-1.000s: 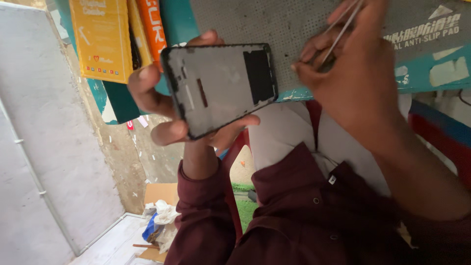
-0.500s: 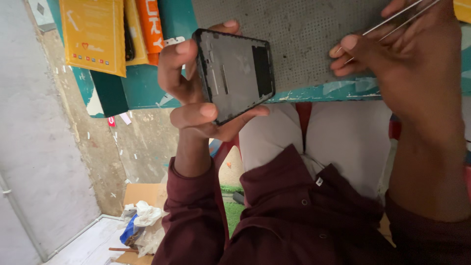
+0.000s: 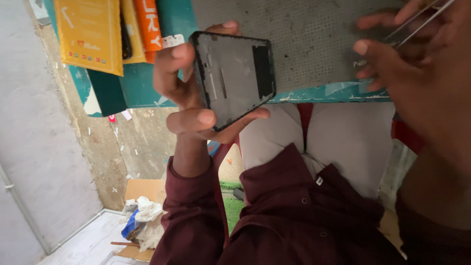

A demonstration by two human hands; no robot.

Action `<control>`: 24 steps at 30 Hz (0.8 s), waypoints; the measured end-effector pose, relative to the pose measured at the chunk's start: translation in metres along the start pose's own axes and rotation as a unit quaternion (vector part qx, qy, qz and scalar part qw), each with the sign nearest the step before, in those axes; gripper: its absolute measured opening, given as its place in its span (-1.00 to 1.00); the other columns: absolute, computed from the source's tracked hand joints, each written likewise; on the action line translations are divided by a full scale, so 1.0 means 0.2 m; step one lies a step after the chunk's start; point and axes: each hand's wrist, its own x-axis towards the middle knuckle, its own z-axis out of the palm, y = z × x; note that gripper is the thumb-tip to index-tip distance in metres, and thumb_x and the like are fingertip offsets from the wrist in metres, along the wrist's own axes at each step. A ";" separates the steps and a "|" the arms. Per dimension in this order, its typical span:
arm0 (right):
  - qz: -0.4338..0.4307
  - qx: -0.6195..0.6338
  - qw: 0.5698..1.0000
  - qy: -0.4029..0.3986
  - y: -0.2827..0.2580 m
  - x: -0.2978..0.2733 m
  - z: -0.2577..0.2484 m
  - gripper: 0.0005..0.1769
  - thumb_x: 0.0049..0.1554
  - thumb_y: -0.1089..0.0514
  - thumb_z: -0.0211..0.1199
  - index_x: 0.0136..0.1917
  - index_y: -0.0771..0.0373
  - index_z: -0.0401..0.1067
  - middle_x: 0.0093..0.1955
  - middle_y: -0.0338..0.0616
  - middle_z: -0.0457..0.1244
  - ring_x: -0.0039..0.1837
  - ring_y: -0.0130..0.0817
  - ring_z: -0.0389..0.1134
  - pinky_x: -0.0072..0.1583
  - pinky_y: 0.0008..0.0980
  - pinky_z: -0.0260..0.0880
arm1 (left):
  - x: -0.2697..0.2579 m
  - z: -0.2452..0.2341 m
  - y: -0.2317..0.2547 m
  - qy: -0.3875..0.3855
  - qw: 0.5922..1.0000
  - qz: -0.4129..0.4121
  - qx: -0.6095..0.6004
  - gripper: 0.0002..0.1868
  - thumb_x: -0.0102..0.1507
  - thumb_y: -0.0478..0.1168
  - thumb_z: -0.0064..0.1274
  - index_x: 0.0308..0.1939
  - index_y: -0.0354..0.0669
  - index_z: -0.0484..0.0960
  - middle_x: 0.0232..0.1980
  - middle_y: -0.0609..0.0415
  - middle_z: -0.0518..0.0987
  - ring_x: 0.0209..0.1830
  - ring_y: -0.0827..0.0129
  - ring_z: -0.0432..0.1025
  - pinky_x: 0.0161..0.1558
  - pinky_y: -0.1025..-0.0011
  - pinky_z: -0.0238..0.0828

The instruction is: The person uses tweezers to scrape adhesive residue from the inside of a smartphone frame. They rotate the frame to access different edges and apply a liquid from a bottle to assist in the cleaning process.

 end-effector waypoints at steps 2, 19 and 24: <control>0.031 -0.089 0.995 -0.013 0.00 -0.02 -0.04 -0.60 0.37 0.22 0.27 0.33 0.40 0.18 -0.01 0.28 0.37 -0.12 -0.17 0.49 -0.17 -0.31 0.54 | 0.01 0.01 0.00 0.006 1.000 -0.009 0.010 0.01 0.02 -0.23 0.60 0.40 0.32 0.26 0.48 -0.06 0.06 0.24 -0.35 0.37 0.10 -0.20 0.69; 0.060 -0.244 0.968 -0.012 -0.01 0.06 -0.10 -0.70 0.37 0.05 0.37 -0.01 0.37 0.53 -0.29 0.01 0.34 -0.32 -0.30 0.39 -0.31 -0.33 0.36 | 0.02 -0.01 0.07 -0.012 0.996 -0.056 0.065 0.02 0.03 -0.16 0.66 0.38 0.46 0.26 0.46 0.01 0.08 0.28 -0.25 0.38 0.14 -0.16 0.64; -0.018 -0.107 0.994 0.020 0.12 0.09 -0.11 -0.78 0.47 0.15 0.24 0.11 0.40 0.50 -0.07 0.02 0.37 -0.09 -0.30 0.45 -0.10 -0.35 0.48 | 0.03 0.01 0.06 -0.014 0.998 -0.042 0.040 0.02 0.03 -0.22 0.65 0.37 0.42 0.27 0.45 -0.02 0.07 0.25 -0.30 0.41 0.08 -0.09 0.66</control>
